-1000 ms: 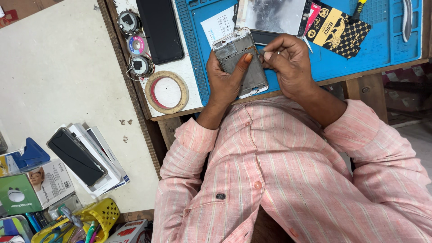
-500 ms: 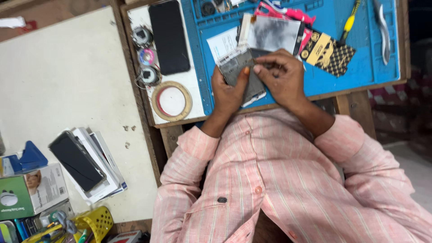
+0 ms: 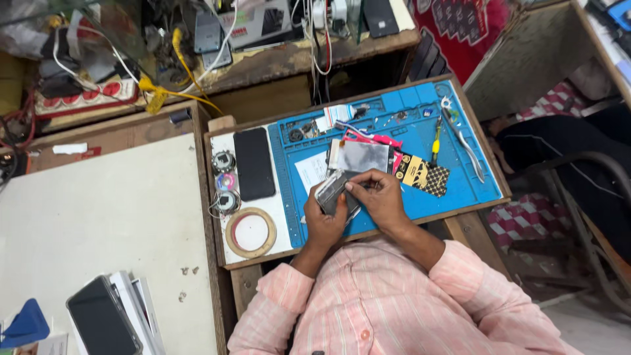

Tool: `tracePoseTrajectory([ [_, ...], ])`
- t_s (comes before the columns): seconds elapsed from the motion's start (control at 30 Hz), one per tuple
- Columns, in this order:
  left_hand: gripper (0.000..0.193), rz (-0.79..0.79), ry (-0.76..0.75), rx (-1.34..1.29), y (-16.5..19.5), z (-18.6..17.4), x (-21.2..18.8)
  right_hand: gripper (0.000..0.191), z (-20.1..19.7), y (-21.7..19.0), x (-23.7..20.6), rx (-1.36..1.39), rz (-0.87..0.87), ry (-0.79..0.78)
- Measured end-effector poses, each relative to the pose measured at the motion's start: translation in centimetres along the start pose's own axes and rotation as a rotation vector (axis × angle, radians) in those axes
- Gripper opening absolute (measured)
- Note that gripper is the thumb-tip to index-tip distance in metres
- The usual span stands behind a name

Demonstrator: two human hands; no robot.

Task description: The person tears off a strip of tape and applies it to a disassembled smartphone on a repair mat, then pries at the phone's frame and screen assembly with a small tool. They lift the screen away, work on the phone body, and briefly operate another smartphone on the desk before returning to the phone frame.

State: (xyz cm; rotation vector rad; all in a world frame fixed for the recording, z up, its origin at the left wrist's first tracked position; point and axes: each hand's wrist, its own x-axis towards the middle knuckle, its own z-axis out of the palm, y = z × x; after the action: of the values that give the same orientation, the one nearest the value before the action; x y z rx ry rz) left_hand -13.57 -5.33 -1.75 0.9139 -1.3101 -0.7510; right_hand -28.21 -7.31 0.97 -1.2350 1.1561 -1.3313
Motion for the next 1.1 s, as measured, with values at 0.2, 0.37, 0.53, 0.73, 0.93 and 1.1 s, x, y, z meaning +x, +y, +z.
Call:
tracePoseTrajectory([
  [0.2,0.032,0.052,0.024,-0.017,0.3,0.1,0.2,0.011,0.5,-1.2,0.1,0.036,-0.063,-0.016],
  [0.37,0.031,0.073,0.013,-0.019,1.0,0.1,0.3,0.010,0.4,-1.4,-0.3,-0.013,-0.099,-0.016],
  [0.53,0.030,0.055,0.023,0.012,1.6,0.1,0.0,0.011,0.6,-1.2,-0.8,-0.020,-0.147,0.003],
  [0.73,0.031,0.092,0.030,0.074,1.9,-0.1,0.0,0.011,0.3,-1.1,-1.0,-0.111,-0.109,0.025],
  [0.93,0.030,0.083,0.026,0.094,1.8,-0.2,0.0,0.010,0.1,-0.7,-1.1,-0.114,-0.121,0.023],
  [1.1,0.031,0.089,0.025,0.112,1.5,-0.3,-0.2,0.010,-0.2,-0.1,-1.1,-0.136,-0.097,0.026],
])
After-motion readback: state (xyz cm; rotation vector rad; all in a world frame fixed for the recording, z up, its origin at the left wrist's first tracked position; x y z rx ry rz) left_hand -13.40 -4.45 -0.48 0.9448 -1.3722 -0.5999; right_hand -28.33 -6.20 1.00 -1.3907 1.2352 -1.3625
